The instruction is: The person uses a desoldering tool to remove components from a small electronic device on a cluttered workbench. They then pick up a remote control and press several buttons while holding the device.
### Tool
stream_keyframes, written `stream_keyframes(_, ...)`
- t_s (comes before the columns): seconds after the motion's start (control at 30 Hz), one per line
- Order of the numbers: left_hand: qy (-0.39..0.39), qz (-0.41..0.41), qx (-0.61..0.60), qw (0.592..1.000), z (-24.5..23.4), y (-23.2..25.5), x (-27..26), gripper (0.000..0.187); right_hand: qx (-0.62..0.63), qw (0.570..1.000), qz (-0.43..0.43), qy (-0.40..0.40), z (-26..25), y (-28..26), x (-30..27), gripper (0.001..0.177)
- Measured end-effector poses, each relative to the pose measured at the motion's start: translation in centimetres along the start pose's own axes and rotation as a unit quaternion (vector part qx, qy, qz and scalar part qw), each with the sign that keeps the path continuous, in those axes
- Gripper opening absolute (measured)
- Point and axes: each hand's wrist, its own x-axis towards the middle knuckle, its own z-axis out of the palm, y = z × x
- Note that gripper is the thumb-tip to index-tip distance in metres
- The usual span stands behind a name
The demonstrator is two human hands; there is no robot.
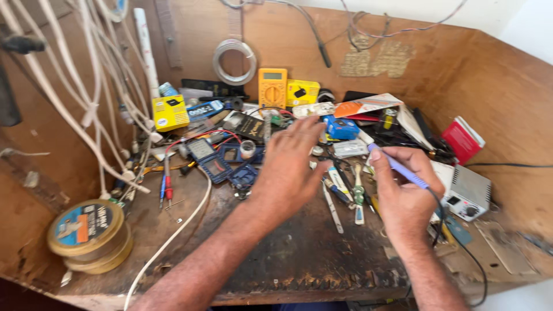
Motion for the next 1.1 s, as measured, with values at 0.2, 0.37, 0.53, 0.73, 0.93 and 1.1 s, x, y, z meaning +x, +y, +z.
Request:
stream_keyframes(0.2,-0.062,0.055,-0.066,0.994,5.0,6.4,1.4,0.074,-0.065,0.995,0.061,0.043,-5.3,1.3,0.5,0.011)
stream_keyframes(0.37,-0.115,0.105,-0.092,0.984,9.8,11.3,2.7,0.076,-0.073,0.987,0.079,0.12,-10.7,4.5,0.1,0.013)
stream_keyframes(0.53,-0.094,0.128,-0.116,0.98,14.1,14.1,3.6,0.066,-0.13,0.969,0.124,0.168,-16.1,6.8,-1.4,0.012)
stream_keyframes(0.73,-0.126,0.094,-0.159,0.975,16.9,14.9,4.0,0.067,-0.185,0.954,0.129,0.197,-17.9,8.3,-3.2,0.011)
stream_keyframes(0.93,-0.141,0.037,-0.218,0.965,16.9,13.6,4.3,0.068,-0.213,0.945,0.141,0.204,-17.9,8.9,-3.2,0.011)
stream_keyframes(1.1,-0.14,0.005,-0.265,0.954,16.5,12.9,3.7,0.061,-0.259,0.94,0.135,0.177,-17.6,9.3,-2.8,0.013)
